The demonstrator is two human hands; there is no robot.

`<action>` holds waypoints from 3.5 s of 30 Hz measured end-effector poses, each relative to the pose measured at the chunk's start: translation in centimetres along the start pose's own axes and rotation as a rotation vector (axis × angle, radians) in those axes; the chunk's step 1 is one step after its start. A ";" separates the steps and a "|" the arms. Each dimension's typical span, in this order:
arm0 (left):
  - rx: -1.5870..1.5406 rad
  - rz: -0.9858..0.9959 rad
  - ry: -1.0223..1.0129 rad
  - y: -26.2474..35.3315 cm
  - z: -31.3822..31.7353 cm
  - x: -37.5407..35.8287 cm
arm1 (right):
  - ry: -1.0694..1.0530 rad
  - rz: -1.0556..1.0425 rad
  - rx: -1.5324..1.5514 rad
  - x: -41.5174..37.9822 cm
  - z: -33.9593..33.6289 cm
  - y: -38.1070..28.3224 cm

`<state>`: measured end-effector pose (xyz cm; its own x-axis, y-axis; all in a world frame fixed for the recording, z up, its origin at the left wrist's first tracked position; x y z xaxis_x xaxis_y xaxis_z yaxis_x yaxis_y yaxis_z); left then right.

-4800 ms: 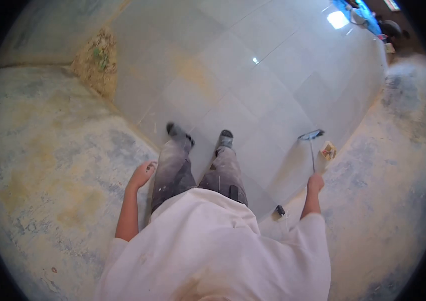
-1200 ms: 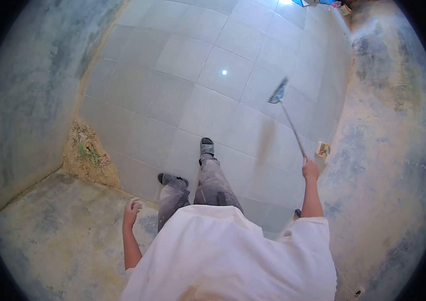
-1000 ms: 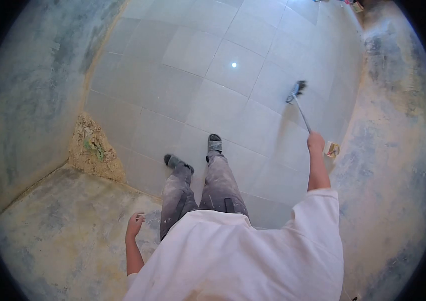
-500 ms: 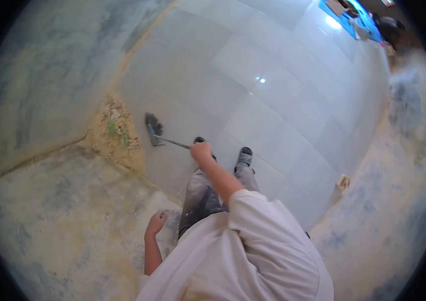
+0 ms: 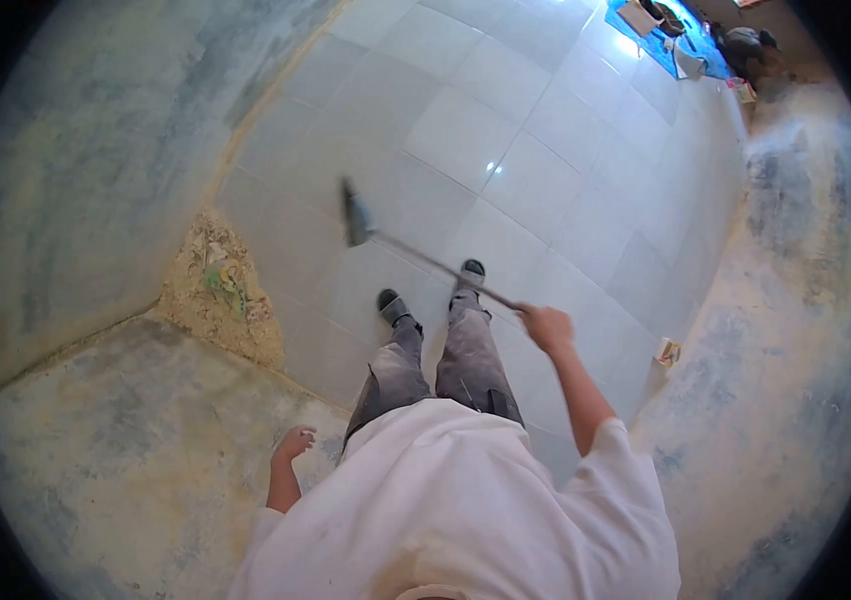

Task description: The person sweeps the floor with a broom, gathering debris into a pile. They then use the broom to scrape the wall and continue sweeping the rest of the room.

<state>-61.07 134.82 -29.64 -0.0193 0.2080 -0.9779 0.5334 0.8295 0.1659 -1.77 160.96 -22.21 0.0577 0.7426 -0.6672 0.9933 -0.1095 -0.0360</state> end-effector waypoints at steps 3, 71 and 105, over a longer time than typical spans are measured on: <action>0.208 0.120 0.111 7.6 -2.0 1.9 | 0.108 0.244 -0.009 -3.3 -3.0 9.7; -0.611 0.173 0.331 45.2 -4.4 5.1 | -0.013 -0.304 -0.611 49.0 -36.1 -5.7; -0.518 0.234 0.360 25.6 -11.6 4.2 | 0.140 0.222 -0.473 25.1 -26.9 -0.5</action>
<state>-57.34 162.95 -27.99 -0.2814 0.4976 -0.8205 0.0851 0.8646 0.4952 1.91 197.39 -18.94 0.2525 0.8198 -0.5140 0.8904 0.0111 0.4550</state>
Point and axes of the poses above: each hand's wrist, its own x-axis towards the middle knuckle, its own z-axis out of the palm, y = z × x, the point moved 3 cm from there along x, towards the middle knuckle
